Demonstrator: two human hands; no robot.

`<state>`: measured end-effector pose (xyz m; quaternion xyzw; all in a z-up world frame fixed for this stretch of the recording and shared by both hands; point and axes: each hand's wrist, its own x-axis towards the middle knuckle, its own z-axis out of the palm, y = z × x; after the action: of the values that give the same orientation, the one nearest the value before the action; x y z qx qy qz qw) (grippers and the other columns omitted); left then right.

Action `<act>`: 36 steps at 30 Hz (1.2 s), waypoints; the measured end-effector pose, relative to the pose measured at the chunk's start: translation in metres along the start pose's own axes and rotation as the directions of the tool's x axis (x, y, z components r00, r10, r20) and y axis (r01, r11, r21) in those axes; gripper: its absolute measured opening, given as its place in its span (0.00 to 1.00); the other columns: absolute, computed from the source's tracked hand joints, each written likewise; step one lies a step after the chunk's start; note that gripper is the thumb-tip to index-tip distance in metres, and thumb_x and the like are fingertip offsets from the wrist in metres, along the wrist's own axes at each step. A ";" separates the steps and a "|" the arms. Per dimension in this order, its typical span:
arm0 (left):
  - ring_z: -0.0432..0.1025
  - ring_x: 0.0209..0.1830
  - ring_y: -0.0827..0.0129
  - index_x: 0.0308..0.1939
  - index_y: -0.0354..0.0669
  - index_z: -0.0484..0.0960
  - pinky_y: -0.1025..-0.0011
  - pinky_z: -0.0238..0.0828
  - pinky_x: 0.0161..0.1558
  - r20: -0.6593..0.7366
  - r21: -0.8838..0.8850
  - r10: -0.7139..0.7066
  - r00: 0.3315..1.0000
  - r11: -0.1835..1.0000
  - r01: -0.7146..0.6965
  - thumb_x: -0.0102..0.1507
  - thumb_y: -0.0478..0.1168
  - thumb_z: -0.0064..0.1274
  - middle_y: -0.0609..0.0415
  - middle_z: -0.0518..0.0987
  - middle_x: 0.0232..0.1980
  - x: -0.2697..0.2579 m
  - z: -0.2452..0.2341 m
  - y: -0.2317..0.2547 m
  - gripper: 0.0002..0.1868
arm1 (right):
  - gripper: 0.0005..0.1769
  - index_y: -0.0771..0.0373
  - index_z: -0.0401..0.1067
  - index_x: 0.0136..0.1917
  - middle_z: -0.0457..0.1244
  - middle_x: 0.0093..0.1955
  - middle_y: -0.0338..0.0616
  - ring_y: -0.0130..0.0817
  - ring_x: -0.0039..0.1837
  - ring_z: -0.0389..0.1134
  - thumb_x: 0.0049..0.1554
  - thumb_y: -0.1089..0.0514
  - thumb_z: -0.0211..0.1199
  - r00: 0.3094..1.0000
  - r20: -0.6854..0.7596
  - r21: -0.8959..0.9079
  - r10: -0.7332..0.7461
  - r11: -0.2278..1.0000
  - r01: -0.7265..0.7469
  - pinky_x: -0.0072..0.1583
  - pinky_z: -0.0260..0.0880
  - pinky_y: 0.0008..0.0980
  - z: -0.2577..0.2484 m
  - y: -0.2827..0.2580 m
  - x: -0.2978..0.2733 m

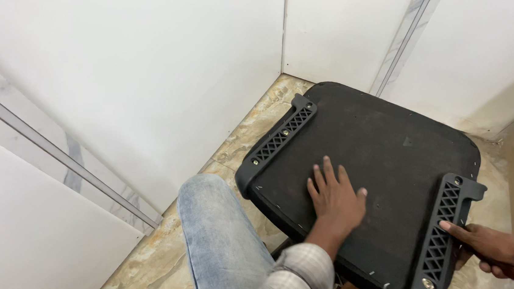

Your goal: The person sits on the floor and uses a screwdriver to tighten screws on the underside of an overturned black chair. They reposition the chair and continue fastening screws along the frame.

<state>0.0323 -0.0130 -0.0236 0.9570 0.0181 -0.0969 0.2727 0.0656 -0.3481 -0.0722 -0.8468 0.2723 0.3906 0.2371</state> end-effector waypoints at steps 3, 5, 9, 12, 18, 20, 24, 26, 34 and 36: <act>0.34 0.84 0.50 0.76 0.40 0.58 0.46 0.29 0.78 0.029 0.066 0.132 0.991 0.989 -0.134 0.70 0.58 0.39 0.45 0.44 0.83 -0.012 0.024 0.002 0.36 | 0.46 0.70 0.69 0.69 0.65 0.33 0.47 0.30 0.28 0.57 0.61 0.27 0.51 1.000 0.015 -0.161 -0.017 0.987 0.019 0.28 0.55 0.32 -0.006 -0.002 -0.017; 0.40 0.84 0.56 0.74 0.45 0.63 0.49 0.33 0.78 -0.022 0.096 0.230 0.973 0.969 -0.227 0.70 0.58 0.38 0.50 0.51 0.82 -0.007 0.029 -0.013 0.33 | 0.44 0.68 0.68 0.70 0.64 0.34 0.46 0.30 0.28 0.58 0.61 0.27 0.54 0.999 -0.007 -0.246 -0.052 0.968 0.048 0.28 0.54 0.33 -0.004 -0.003 -0.028; 0.47 0.82 0.62 0.70 0.52 0.70 0.54 0.39 0.78 -0.092 0.081 0.364 0.927 0.931 -0.357 0.70 0.56 0.39 0.57 0.58 0.80 0.015 0.023 -0.051 0.27 | 0.39 0.62 0.69 0.66 0.66 0.34 0.46 0.32 0.27 0.61 0.58 0.28 0.57 0.988 -0.014 -0.294 -0.151 0.945 0.141 0.29 0.58 0.34 0.003 -0.009 -0.043; 0.49 0.82 0.62 0.67 0.53 0.74 0.53 0.40 0.78 -0.100 0.014 0.326 0.940 0.945 -0.326 0.68 0.53 0.41 0.61 0.62 0.79 0.024 0.020 -0.045 0.25 | 0.41 0.72 0.75 0.48 0.63 0.27 0.45 0.32 0.23 0.59 0.61 0.27 0.55 0.983 0.028 -0.294 -0.180 0.939 0.181 0.26 0.58 0.34 0.017 -0.006 -0.046; 0.42 0.83 0.44 0.69 0.30 0.68 0.43 0.34 0.78 0.013 -0.232 0.067 0.998 0.971 -0.062 0.70 0.55 0.43 0.38 0.59 0.78 -0.028 0.042 0.044 0.34 | 0.47 0.76 0.75 0.31 0.64 0.21 0.48 0.37 0.20 0.61 0.66 0.29 0.46 0.985 0.011 -0.300 -0.172 0.939 0.167 0.25 0.60 0.35 0.060 -0.006 -0.043; 0.36 0.84 0.42 0.68 0.27 0.68 0.42 0.28 0.77 0.002 -0.213 0.134 0.991 0.968 -0.130 0.71 0.57 0.41 0.36 0.53 0.81 -0.060 0.063 0.061 0.35 | 0.42 0.75 0.73 0.37 0.65 0.23 0.50 0.38 0.21 0.63 0.66 0.32 0.44 0.986 0.008 -0.281 -0.169 0.946 0.164 0.25 0.63 0.37 0.061 -0.003 -0.040; 0.37 0.86 0.45 0.73 0.30 0.63 0.40 0.26 0.79 -0.007 -0.192 0.243 0.970 0.952 -0.240 0.70 0.67 0.39 0.40 0.54 0.81 -0.078 0.075 0.057 0.44 | 0.31 0.67 0.65 0.55 0.64 0.30 0.47 0.35 0.24 0.62 0.62 0.35 0.55 0.986 0.054 -0.243 -0.157 0.956 0.165 0.27 0.62 0.36 0.040 0.017 -0.039; 0.34 0.84 0.46 0.77 0.35 0.55 0.42 0.25 0.77 0.106 -0.016 0.314 0.943 0.949 -0.314 0.62 0.70 0.47 0.42 0.50 0.81 -0.079 0.070 0.055 0.52 | 0.34 0.62 0.62 0.65 0.64 0.34 0.47 0.35 0.25 0.61 0.58 0.36 0.63 0.982 0.075 -0.196 -0.174 0.963 0.186 0.28 0.61 0.37 0.027 0.023 -0.039; 0.27 0.82 0.35 0.79 0.41 0.47 0.29 0.18 0.71 0.251 0.200 0.149 0.956 0.959 -0.202 0.54 0.60 0.69 0.44 0.38 0.84 -0.099 0.058 0.045 0.62 | 0.63 0.43 0.38 0.91 0.67 0.40 0.49 0.36 0.32 0.64 0.55 0.35 0.69 0.837 -0.362 -0.350 -0.411 0.892 0.286 0.35 0.71 0.37 -0.001 0.017 -0.047; 0.27 0.82 0.33 0.78 0.42 0.53 0.26 0.17 0.71 0.211 0.165 0.172 0.962 0.964 -0.209 0.55 0.57 0.70 0.45 0.40 0.84 -0.105 0.056 0.026 0.57 | 0.60 0.35 0.36 0.88 0.70 0.44 0.49 0.41 0.38 0.71 0.53 0.34 0.66 0.875 -0.301 -0.406 -0.379 0.881 0.242 0.44 0.75 0.41 0.009 0.010 -0.047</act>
<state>-0.0780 -0.0626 -0.0369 0.9615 -0.1104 -0.1646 0.1906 0.0285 -0.3368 -0.0419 -0.9668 0.0949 0.2217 0.0846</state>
